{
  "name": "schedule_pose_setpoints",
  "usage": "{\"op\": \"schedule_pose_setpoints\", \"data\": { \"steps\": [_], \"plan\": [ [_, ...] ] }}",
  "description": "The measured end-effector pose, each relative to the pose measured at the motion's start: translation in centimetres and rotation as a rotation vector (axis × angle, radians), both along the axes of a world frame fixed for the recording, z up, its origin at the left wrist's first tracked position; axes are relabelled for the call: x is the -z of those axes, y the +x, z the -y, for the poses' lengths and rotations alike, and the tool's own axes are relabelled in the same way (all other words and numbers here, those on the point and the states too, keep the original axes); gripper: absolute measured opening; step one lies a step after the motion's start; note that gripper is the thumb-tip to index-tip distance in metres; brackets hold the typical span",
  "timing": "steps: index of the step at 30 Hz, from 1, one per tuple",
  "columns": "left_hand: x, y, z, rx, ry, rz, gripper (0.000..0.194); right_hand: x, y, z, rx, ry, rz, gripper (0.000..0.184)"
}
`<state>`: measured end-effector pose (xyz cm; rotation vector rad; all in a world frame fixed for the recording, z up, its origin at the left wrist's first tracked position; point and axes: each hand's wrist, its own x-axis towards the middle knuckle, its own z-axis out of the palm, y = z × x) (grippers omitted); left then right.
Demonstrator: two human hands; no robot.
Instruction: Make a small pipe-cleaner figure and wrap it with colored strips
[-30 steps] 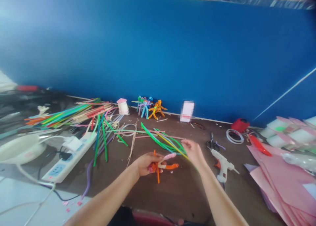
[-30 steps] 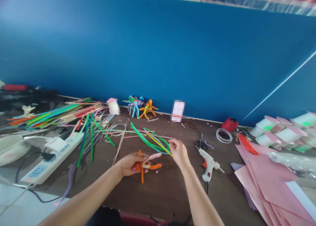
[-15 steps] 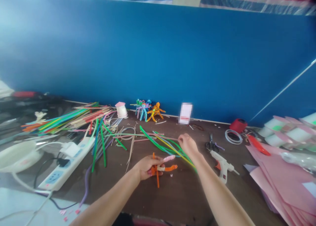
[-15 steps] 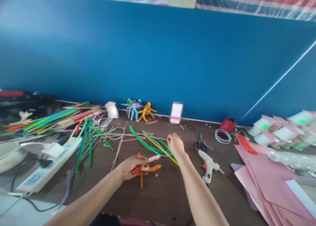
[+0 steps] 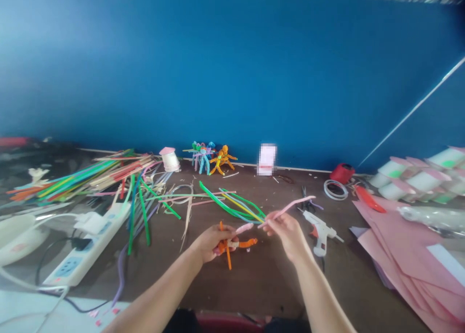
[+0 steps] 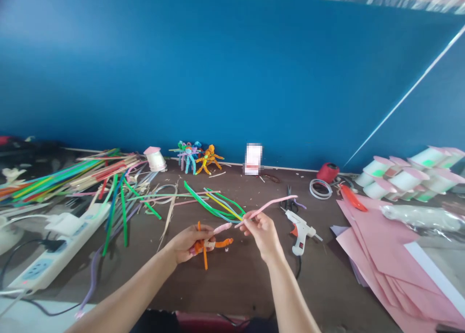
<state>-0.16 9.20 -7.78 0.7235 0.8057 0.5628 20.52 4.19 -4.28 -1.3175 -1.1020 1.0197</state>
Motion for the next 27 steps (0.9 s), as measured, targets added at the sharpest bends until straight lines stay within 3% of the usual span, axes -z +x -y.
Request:
{"op": "schedule_pose_setpoints", "data": {
  "steps": [2,5,10,15,27],
  "plan": [
    [-0.2,0.1,0.2,0.004,0.002,0.008,0.025,0.6,-0.6,1.3,0.046,-0.004,-0.033,0.026],
    [-0.5,0.1,0.4,0.006,0.007,0.015,0.025,0.6,-1.6,2.7,0.053,0.033,0.099,0.023],
    [-0.5,0.2,0.6,0.001,0.032,0.012,0.025,0.2,-3.8,3.8,-0.022,0.234,0.414,0.014],
    [-0.4,0.1,0.6,0.028,0.051,-0.016,0.024,1.2,-5.4,3.8,-0.003,0.394,0.613,0.016],
    [-0.7,0.0,0.5,0.059,0.061,-0.036,0.024,1.7,-5.9,3.8,-0.004,0.538,0.680,0.025]
  ]
}}
